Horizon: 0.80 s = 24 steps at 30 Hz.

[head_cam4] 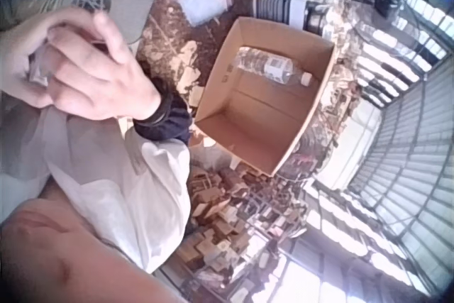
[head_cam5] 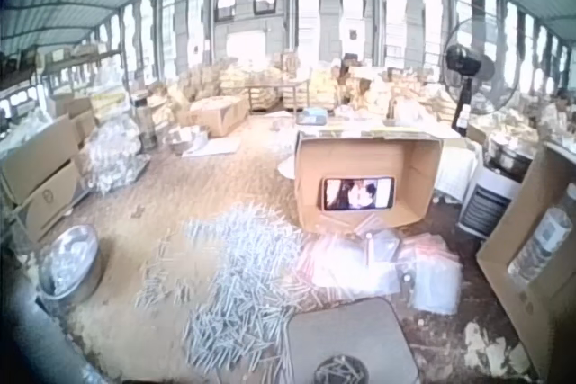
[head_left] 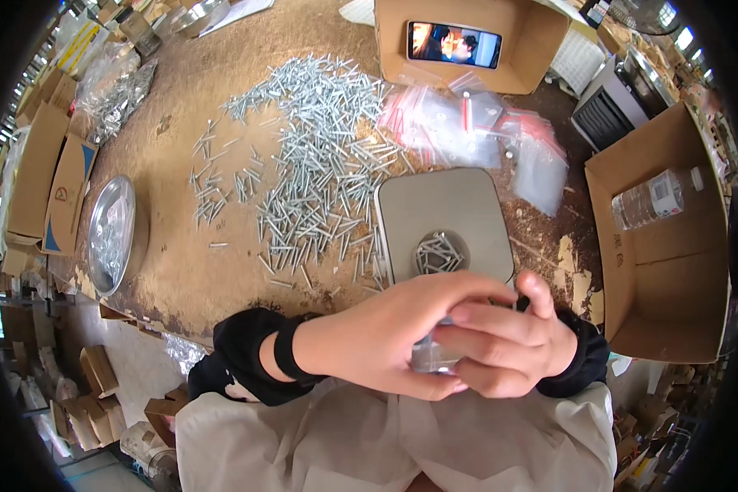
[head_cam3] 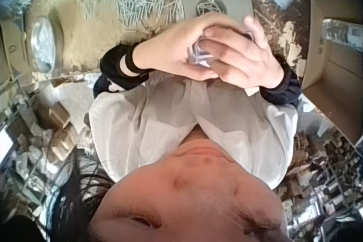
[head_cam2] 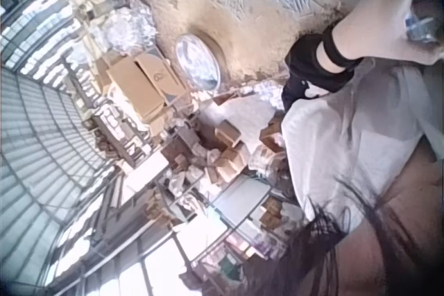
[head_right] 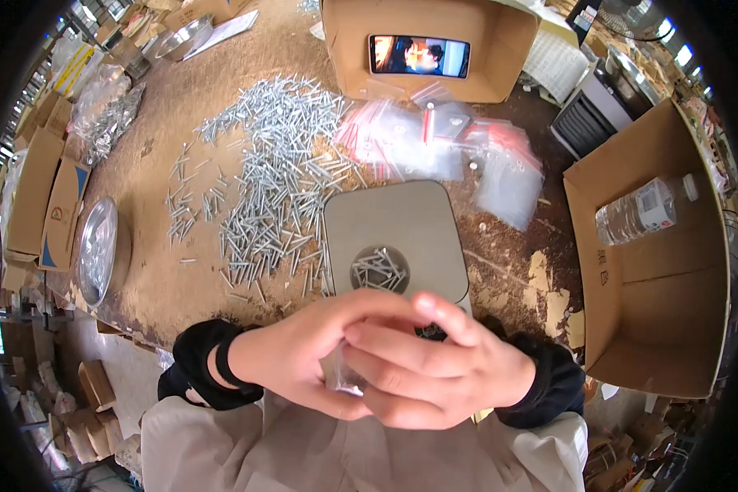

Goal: The person scoops nails from a large pile on a wooden table, places them onto a digital scale, and transfers them into small plastic bags. The person seals each bag and sets it aside while continuing the process with the remaining nails.

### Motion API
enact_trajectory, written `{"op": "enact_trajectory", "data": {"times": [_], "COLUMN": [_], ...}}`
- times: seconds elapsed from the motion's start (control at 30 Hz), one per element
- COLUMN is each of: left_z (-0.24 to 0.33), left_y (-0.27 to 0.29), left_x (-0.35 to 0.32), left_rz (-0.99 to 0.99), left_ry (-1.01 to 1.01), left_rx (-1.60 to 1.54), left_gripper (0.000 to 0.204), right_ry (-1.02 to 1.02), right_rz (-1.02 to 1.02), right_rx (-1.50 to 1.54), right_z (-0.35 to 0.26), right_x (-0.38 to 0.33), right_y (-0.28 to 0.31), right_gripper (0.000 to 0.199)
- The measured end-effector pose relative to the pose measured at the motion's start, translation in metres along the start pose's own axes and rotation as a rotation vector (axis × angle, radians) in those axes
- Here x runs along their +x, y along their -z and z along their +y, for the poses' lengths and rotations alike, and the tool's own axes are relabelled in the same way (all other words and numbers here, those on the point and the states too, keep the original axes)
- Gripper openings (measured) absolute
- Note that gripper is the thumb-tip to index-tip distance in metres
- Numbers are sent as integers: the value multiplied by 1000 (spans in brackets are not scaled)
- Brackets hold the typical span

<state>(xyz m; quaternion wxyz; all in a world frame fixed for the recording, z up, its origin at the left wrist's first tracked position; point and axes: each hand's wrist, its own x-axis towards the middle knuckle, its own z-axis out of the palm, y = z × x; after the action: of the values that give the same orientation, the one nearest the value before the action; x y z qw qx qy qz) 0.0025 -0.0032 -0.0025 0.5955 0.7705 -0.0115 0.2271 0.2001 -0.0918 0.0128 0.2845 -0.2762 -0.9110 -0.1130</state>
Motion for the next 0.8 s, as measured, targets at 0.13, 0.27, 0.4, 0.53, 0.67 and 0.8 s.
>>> {"op": "enact_trajectory", "data": {"times": [0.13, 0.27, 0.4, 0.53, 0.67, 0.8], "left_z": [-7, 1, -3, -10, -26, -27], "left_y": [7, 24, 30, 33, 31, 19], "left_x": [-8, -7, -7, -1, -5, -5], "left_rz": [76, 162, 418, 492, 360, 360], "left_ry": [48, 2, -154, -23, 39, 149], "left_rx": [59, 11, 363, 708, 811, 676], "left_gripper": [76, 62, 55, 60, 63, 68], "right_ry": [-168, -510, -630, -616, -565, -584], "right_rz": [106, 120, -99, -246, -253, -3], "right_rx": [35, 184, 328, 453, 369, 319], "right_z": [5, 29, 40, 42, 47, 46], "right_x": [-1, 3, -4, -3, -2, -8], "right_y": [-4, -4, -17, -25, -25, -19], "right_gripper": [13, 58, 87, 89, 86, 84]}}
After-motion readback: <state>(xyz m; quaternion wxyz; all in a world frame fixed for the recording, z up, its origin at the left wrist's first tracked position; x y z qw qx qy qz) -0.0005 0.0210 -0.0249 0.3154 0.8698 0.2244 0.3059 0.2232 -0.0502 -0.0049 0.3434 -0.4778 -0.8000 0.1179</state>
